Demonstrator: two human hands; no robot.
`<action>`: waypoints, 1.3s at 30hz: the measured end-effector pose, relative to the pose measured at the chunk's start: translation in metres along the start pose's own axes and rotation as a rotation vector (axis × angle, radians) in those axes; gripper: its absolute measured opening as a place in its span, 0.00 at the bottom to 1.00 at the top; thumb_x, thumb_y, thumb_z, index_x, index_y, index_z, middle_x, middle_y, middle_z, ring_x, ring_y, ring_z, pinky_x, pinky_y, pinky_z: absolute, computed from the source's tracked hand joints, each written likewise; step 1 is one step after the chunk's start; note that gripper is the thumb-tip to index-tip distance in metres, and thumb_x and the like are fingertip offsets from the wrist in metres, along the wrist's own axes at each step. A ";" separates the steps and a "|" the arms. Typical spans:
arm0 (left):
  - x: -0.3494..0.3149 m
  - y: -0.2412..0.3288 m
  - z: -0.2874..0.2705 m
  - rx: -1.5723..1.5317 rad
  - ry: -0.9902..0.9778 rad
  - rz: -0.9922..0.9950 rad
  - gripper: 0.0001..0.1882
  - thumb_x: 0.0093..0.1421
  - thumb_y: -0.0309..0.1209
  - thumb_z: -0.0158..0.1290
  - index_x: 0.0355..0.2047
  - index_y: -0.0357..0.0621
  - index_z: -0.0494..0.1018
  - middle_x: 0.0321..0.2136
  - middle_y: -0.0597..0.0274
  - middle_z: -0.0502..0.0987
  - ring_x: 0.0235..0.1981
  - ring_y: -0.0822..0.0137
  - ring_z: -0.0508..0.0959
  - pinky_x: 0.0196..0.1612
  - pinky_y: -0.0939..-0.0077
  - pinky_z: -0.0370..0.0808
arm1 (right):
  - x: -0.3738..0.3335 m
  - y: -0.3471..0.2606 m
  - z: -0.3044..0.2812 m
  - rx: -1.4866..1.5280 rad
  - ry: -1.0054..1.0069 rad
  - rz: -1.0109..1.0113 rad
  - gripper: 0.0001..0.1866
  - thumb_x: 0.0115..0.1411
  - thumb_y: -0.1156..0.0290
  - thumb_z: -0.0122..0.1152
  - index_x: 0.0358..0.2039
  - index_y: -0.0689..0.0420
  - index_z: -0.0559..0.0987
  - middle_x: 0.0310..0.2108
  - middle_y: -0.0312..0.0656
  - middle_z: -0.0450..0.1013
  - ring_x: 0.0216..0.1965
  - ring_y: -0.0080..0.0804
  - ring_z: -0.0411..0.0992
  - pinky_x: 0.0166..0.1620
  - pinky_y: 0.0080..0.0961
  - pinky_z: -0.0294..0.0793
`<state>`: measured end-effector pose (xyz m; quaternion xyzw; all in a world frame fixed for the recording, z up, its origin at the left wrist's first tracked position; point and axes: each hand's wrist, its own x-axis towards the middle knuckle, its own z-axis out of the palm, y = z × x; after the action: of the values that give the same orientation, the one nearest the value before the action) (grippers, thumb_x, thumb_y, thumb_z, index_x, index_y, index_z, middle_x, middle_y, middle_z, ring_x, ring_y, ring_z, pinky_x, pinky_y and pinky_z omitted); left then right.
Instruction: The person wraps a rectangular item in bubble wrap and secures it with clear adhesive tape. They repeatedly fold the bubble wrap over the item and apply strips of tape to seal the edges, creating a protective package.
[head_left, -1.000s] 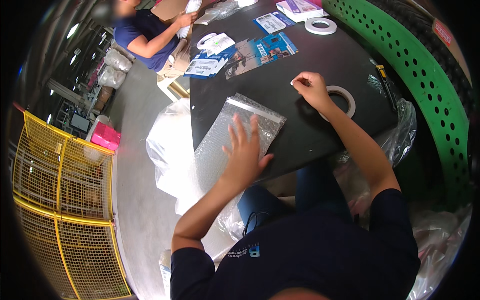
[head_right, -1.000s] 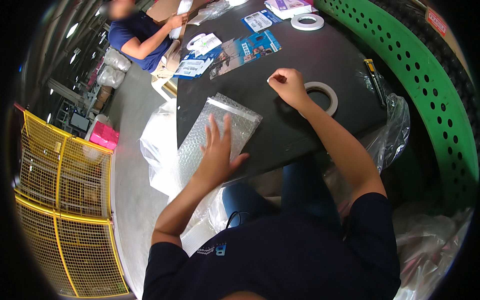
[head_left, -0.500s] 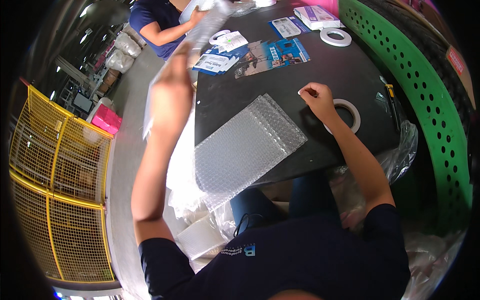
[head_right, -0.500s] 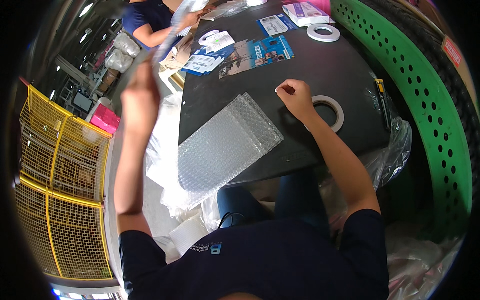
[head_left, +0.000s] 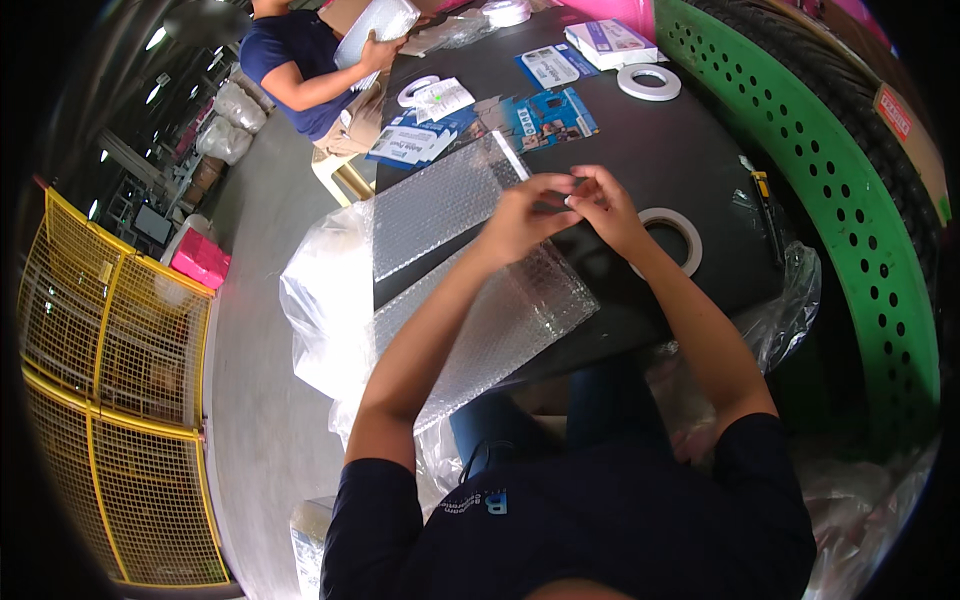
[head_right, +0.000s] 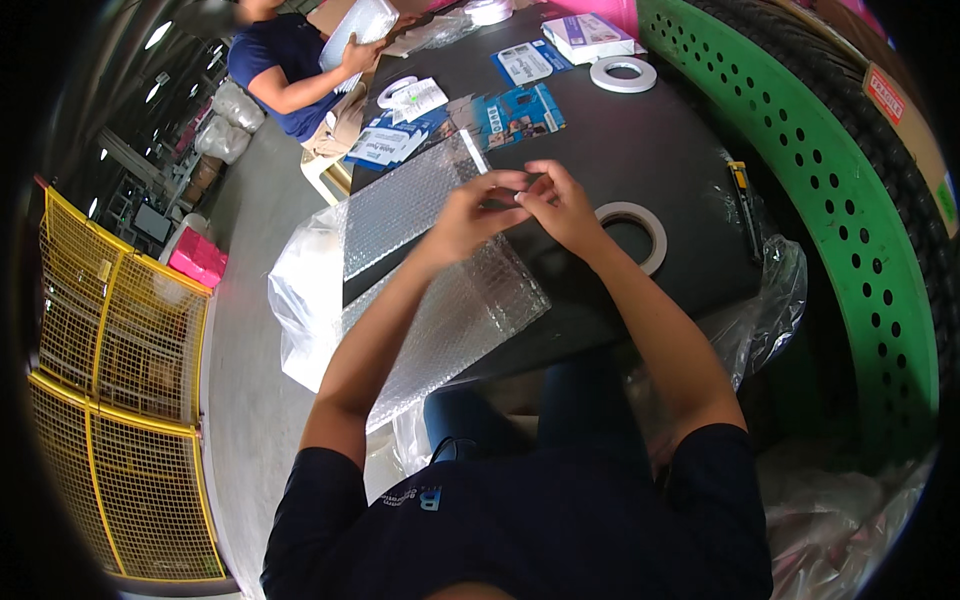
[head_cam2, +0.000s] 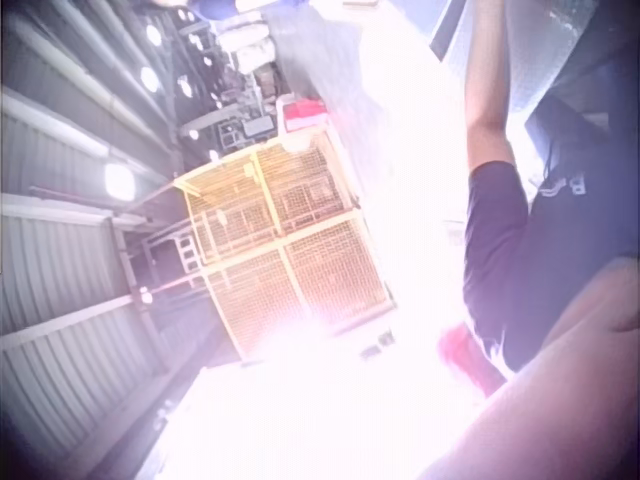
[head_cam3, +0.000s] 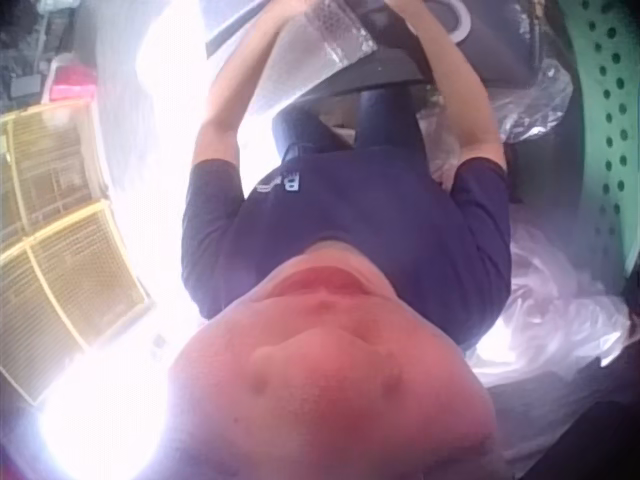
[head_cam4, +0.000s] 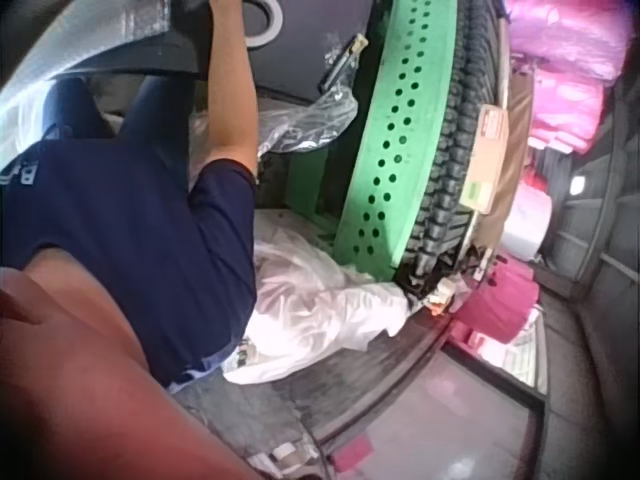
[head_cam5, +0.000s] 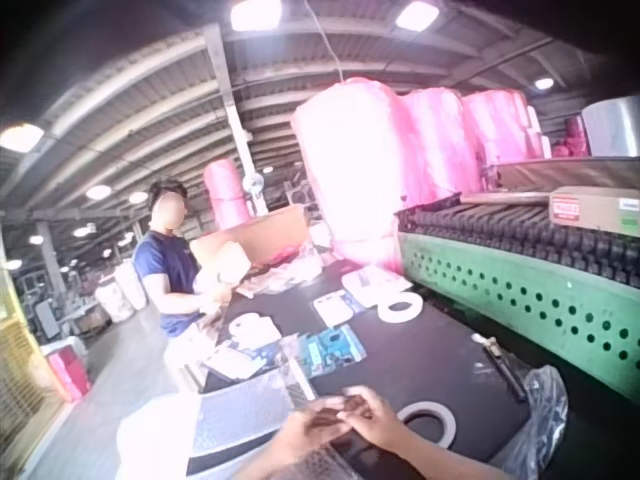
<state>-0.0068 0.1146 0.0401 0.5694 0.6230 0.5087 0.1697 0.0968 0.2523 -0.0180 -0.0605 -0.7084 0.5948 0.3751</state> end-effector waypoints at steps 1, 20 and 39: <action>-0.001 -0.007 0.011 -0.085 0.000 0.014 0.13 0.54 0.25 0.60 0.39 0.38 0.73 0.35 0.61 0.78 0.37 0.69 0.78 0.40 0.76 0.76 | 0.001 0.002 -0.002 0.059 -0.004 0.018 0.21 0.54 0.74 0.61 0.49 0.59 0.70 0.29 0.36 0.69 0.32 0.19 0.68 0.35 0.17 0.69; 0.002 -0.015 -0.023 -0.575 -0.208 -0.480 0.14 0.56 0.23 0.57 0.43 0.33 0.72 0.37 0.53 0.77 0.40 0.65 0.80 0.45 0.76 0.79 | -0.091 -0.095 -0.078 -1.006 -0.030 0.084 0.16 0.50 0.82 0.55 0.41 0.57 0.77 0.34 0.43 0.69 0.38 0.45 0.71 0.40 0.36 0.71; -0.044 -0.041 -0.064 0.387 0.118 -0.113 0.10 0.57 0.17 0.52 0.38 0.37 0.78 0.31 0.62 0.80 0.33 0.76 0.78 0.39 0.82 0.74 | -0.173 -0.186 0.004 -1.030 -0.241 0.118 0.15 0.53 0.72 0.60 0.43 0.52 0.79 0.21 0.38 0.66 0.19 0.36 0.68 0.25 0.31 0.67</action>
<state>-0.0665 0.0549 0.0171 0.5248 0.7490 0.4016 0.0485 0.2844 0.1041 0.0677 -0.2078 -0.9421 0.1929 0.1789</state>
